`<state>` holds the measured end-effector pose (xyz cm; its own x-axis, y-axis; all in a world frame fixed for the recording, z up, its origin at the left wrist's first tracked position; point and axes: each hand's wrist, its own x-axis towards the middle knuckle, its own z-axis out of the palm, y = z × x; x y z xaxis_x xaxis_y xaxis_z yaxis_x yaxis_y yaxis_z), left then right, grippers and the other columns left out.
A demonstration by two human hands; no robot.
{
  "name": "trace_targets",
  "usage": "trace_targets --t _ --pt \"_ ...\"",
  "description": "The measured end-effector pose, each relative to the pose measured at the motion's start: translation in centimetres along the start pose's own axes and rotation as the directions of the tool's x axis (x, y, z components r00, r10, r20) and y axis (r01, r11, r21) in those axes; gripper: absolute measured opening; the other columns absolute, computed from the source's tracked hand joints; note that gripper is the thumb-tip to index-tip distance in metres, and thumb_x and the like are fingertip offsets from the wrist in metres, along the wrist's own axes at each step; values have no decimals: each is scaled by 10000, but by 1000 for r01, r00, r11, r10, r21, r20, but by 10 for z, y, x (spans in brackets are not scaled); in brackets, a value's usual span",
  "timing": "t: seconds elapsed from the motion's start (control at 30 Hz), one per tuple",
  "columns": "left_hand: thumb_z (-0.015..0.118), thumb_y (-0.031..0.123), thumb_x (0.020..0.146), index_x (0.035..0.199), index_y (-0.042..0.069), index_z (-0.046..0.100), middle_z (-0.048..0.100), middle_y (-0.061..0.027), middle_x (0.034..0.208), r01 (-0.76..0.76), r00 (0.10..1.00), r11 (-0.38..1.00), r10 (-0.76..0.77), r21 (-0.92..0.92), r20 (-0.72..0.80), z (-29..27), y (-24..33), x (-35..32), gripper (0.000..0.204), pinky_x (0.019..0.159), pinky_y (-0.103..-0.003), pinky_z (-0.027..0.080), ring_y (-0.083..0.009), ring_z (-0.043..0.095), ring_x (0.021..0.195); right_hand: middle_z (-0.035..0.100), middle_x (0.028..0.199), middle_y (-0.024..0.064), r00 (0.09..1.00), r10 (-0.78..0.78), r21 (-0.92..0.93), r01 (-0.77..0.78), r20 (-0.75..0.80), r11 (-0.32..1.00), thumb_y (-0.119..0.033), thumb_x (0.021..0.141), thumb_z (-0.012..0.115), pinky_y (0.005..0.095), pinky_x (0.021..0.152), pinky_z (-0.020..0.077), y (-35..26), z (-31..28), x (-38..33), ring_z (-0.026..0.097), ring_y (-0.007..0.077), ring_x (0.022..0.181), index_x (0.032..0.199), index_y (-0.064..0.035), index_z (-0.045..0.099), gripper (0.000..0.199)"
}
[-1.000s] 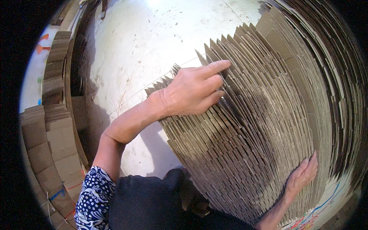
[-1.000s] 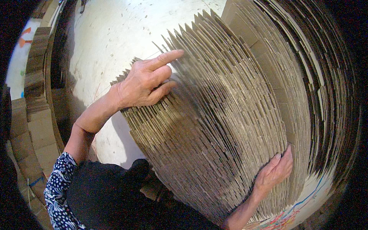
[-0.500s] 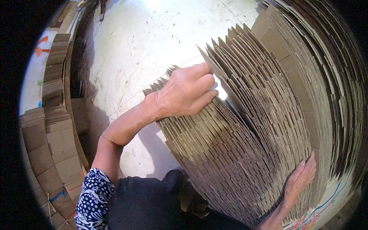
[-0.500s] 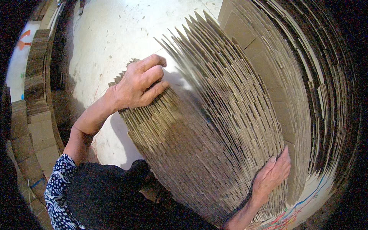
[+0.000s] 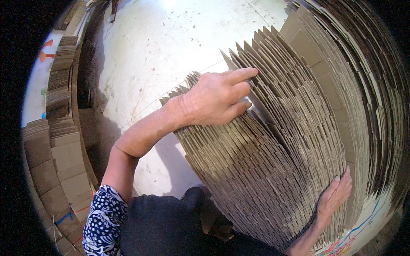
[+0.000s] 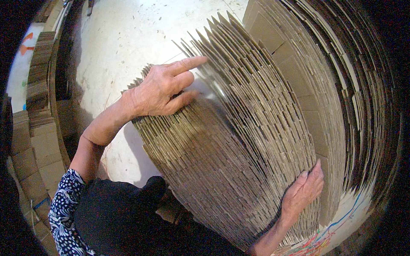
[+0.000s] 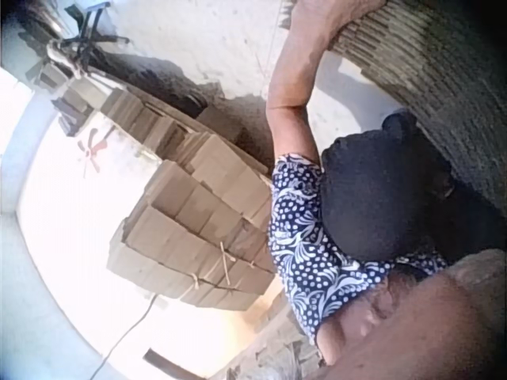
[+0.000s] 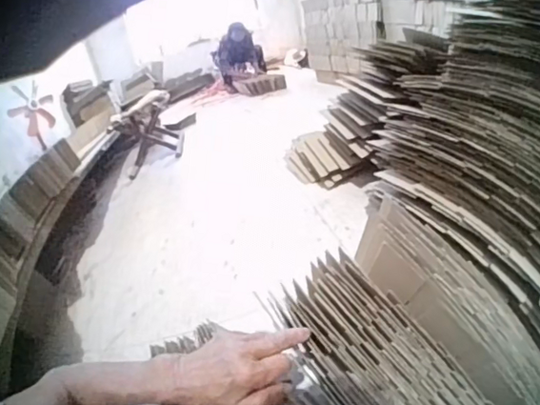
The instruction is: The person sits on the floor and gathers flat cardboard sheets into a stack. They align the sheets, then use a red plastic tie to secure the bundle. The person repeats this process with another stack of cardboard sheets.
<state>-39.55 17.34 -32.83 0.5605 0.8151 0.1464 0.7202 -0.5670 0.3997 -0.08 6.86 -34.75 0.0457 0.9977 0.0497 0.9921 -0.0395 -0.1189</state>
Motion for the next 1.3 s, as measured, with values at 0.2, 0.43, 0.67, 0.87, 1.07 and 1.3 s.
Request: trace_targets --t 0.2,0.43,0.67,0.87,1.07,1.3 --pt "655 173 757 735 30 472 547 -185 1150 -92 995 990 95 110 -30 -5 -1 6 233 624 -407 498 -326 592 763 497 1224 233 1000 -2 -13 2 7 1000 -252 945 361 475 950 325 0 -1 0 460 394 1096 1336 6 410 471" --pt "644 139 753 765 33 498 547 -188 1140 -116 985 993 117 15 -128 8 -2 26 180 630 -397 498 -314 594 760 497 1220 236 1000 -18 -9 18 -5 1000 -254 945 365 483 944 325 1 0 0 461 400 1087 1343 -4 405 472" --pt "635 137 767 742 28 477 547 -187 1104 -148 988 984 151 100 -23 4 1 34 194 620 -401 496 -319 589 756 496 1224 232 1000 -15 -3 15 0 1000 -278 948 371 490 957 315 2 -1 1 456 404 1106 1347 -6 401 483" --pt "619 160 802 734 18 470 553 -182 1120 -122 978 992 118 -14 -174 14 0 40 217 617 -401 491 -315 580 739 475 1243 232 998 10 13 -10 61 1000 -317 947 370 487 984 292 3 -5 2 431 404 1144 1364 -13 372 516" --pt "627 180 802 735 19 468 522 -202 1239 -132 980 991 132 9 -147 16 0 47 237 610 -385 499 -306 590 723 461 1256 233 997 -13 30 11 77 999 -349 935 384 493 993 280 6 -7 5 421 409 1152 1375 -22 356 549" --pt "614 197 827 779 20 484 556 -138 980 1 1000 998 -2 62 19 4 13 41 225 721 -385 454 -299 526 819 478 1277 229 993 -12 142 -5 118 990 -264 907 467 461 1021 292 18 -10 12 431 388 1185 1353 -9 397 519"
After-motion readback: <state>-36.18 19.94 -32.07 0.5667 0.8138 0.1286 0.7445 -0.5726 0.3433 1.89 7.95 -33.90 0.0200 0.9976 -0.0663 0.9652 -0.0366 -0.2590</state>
